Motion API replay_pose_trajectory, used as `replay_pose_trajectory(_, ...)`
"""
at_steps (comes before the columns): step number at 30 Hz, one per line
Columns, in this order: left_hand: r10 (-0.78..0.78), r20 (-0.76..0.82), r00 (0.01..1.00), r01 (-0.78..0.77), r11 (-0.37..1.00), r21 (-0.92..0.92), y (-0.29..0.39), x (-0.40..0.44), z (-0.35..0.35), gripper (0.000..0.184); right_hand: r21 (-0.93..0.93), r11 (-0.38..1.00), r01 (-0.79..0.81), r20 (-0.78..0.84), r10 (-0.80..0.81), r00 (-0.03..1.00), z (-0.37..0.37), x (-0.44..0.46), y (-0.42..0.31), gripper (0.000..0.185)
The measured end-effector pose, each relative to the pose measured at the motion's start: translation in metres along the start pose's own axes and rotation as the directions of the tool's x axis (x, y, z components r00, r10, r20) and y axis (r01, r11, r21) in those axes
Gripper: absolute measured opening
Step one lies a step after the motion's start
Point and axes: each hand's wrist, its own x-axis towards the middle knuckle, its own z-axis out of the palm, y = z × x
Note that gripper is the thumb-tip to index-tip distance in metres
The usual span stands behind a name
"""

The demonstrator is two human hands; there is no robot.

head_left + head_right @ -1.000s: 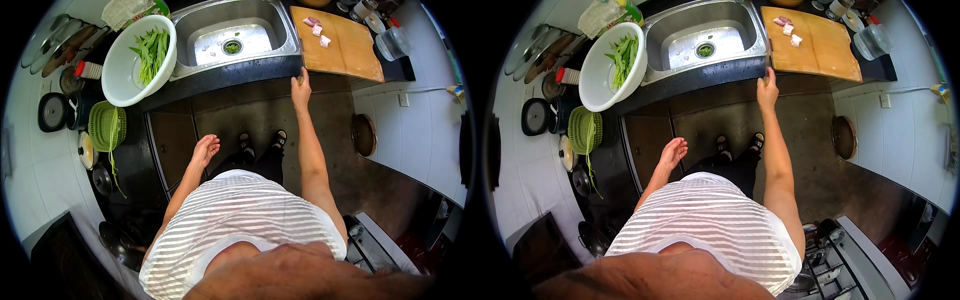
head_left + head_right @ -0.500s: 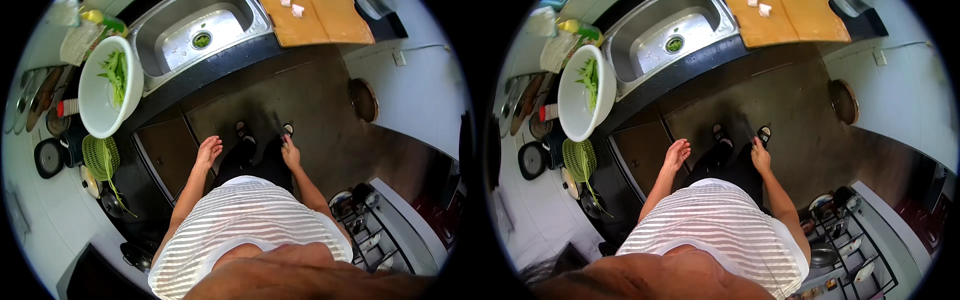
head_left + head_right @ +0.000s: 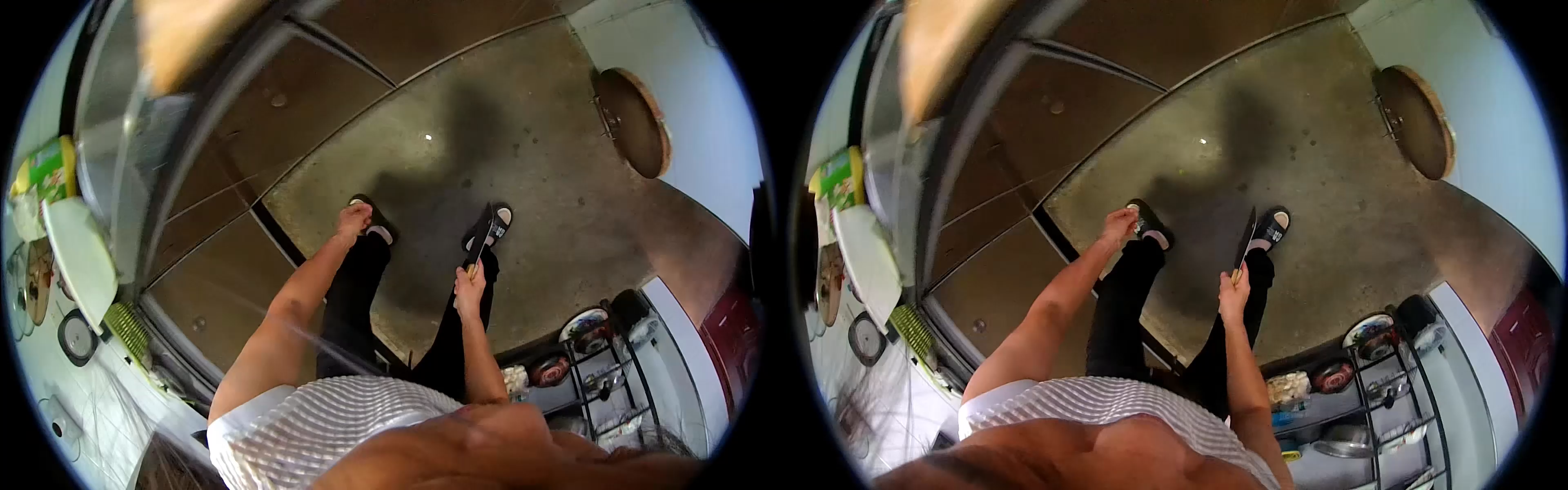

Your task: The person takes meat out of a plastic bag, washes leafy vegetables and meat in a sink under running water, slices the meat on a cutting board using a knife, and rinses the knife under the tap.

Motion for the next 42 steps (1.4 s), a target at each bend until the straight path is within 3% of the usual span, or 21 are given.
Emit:
replay_pose_trajectory(3, -0.008, -0.075, 0.997, 0.012, 0.998, 0.059, -0.046, 0.099, 0.058, 0.009, 0.036, 0.999, -0.038, -0.021, 0.039, 0.999, -0.019, 0.050, 0.019, 0.052)
replay_pose_trajectory(5, -0.032, -0.239, 0.970, 0.102, 0.954, 0.282, -0.068, 0.153, 0.084, 0.015, 0.161, 0.986, -0.035, -0.024, 0.040, 0.999, -0.030, 0.076, 0.029, 0.047)
replay_pose_trajectory(6, 0.146, -0.196, 0.970, -0.101, 0.970, 0.222, -0.114, 0.205, 0.079, 0.022, 0.200, 0.976, -0.080, -0.023, 0.087, 0.996, -0.034, 0.083, 0.025, 0.035)
replay_pose_trajectory(7, 0.241, -0.261, 0.935, -0.134, 0.920, 0.368, -0.121, 0.226, 0.092, 0.024, 0.240, 0.963, -0.122, -0.023, 0.131, 0.991, -0.038, 0.093, 0.021, 0.024)
replay_pose_trajectory(8, 0.342, -0.305, 0.889, -0.150, 0.846, 0.511, -0.119, 0.241, 0.106, 0.025, 0.231, 0.955, -0.186, -0.056, 0.204, 0.977, -0.045, 0.100, 0.023, 0.030)
replay_pose_trajectory(9, 0.366, -0.361, 0.858, -0.161, 0.858, 0.488, -0.117, 0.256, 0.115, 0.024, 0.227, 0.943, -0.245, -0.092, 0.271, 0.958, -0.052, 0.105, 0.024, 0.037)
replay_pose_trajectory(12, 0.391, -0.468, 0.792, -0.128, 0.857, 0.499, -0.130, 0.312, 0.131, 0.021, 0.376, 0.882, -0.283, -0.081, 0.335, 0.939, -0.058, 0.115, -0.006, 0.026)
replay_pose_trajectory(14, 0.392, -0.518, 0.761, -0.088, 0.852, 0.516, -0.148, 0.324, 0.137, 0.020, 0.350, 0.917, -0.192, -0.066, 0.229, 0.971, -0.064, 0.119, -0.016, 0.020)
replay_pose_trajectory(17, 0.485, -0.375, 0.790, -0.227, 0.800, 0.556, -0.136, 0.326, 0.150, 0.017, 0.357, 0.900, -0.252, 0.007, 0.267, 0.964, -0.076, 0.124, -0.019, 0.021)
replay_pose_trajectory(19, 0.488, -0.222, 0.844, -0.465, 0.872, 0.151, -0.108, 0.331, 0.166, 0.015, 0.387, 0.891, -0.238, 0.041, 0.241, 0.970, -0.078, 0.131, -0.029, 0.021)
replay_pose_trajectory(21, 0.664, -0.110, 0.740, -0.622, 0.737, 0.263, -0.025, 0.318, 0.205, 0.018, 0.428, 0.870, -0.244, 0.096, 0.225, 0.970, -0.078, 0.136, -0.044, 0.021)
replay_pose_trajectory(23, 0.802, -0.045, 0.595, -0.761, 0.581, 0.287, 0.041, 0.344, 0.245, 0.020, 0.583, 0.725, -0.367, 0.082, 0.397, 0.914, -0.086, 0.139, -0.055, 0.021)
replay_pose_trajectory(27, 0.916, 0.004, 0.402, -0.723, 0.314, 0.615, 0.164, 0.369, 0.314, 0.009, 0.627, 0.670, -0.398, 0.131, 0.414, 0.901, -0.092, 0.145, -0.064, 0.021)
replay_pose_trajectory(29, 0.995, 0.081, 0.058, -0.764, -0.008, 0.645, 0.193, 0.397, 0.336, 0.005, 0.413, 0.875, -0.253, 0.025, 0.267, 0.963, -0.090, 0.144, -0.060, 0.021)
replay_pose_trajectory(31, 0.963, 0.198, 0.185, -0.739, 0.004, 0.673, 0.206, 0.415, 0.350, 0.006, 0.455, 0.875, -0.164, -0.006, 0.188, 0.982, -0.093, 0.145, -0.054, 0.022)
replay_pose_trajectory(32, 0.962, 0.255, 0.100, -0.680, -0.121, 0.723, 0.206, 0.429, 0.353, 0.006, 0.454, 0.877, -0.156, 0.001, 0.174, 0.985, -0.095, 0.147, -0.053, 0.022)
replay_pose_trajectory(33, 0.925, 0.317, 0.208, -0.619, -0.127, 0.775, 0.204, 0.435, 0.354, 0.007, 0.451, 0.880, -0.150, 0.010, 0.163, 0.987, -0.097, 0.149, -0.053, 0.022)
replay_pose_trajectory(35, 0.960, 0.277, 0.051, -0.654, -0.177, 0.735, 0.198, 0.433, 0.351, 0.006, 0.443, 0.886, -0.139, 0.026, 0.142, 0.990, -0.101, 0.150, -0.054, 0.023)
replay_pose_trajectory(37, 0.981, 0.194, 0.004, -0.655, -0.144, 0.742, 0.189, 0.432, 0.349, 0.007, 0.442, 0.887, -0.137, 0.024, 0.141, 0.990, -0.104, 0.149, -0.053, 0.023)
replay_pose_trajectory(40, 0.953, 0.303, 0.035, -0.627, -0.215, 0.749, 0.195, 0.431, 0.340, 0.010, 0.508, 0.853, -0.121, 0.061, 0.105, 0.993, -0.103, 0.150, -0.051, 0.023)
replay_pose_trajectory(42, 0.933, 0.358, 0.046, -0.612, -0.257, 0.748, 0.195, 0.427, 0.337, 0.011, 0.499, 0.842, -0.204, 0.108, 0.173, 0.979, -0.101, 0.147, -0.055, 0.024)
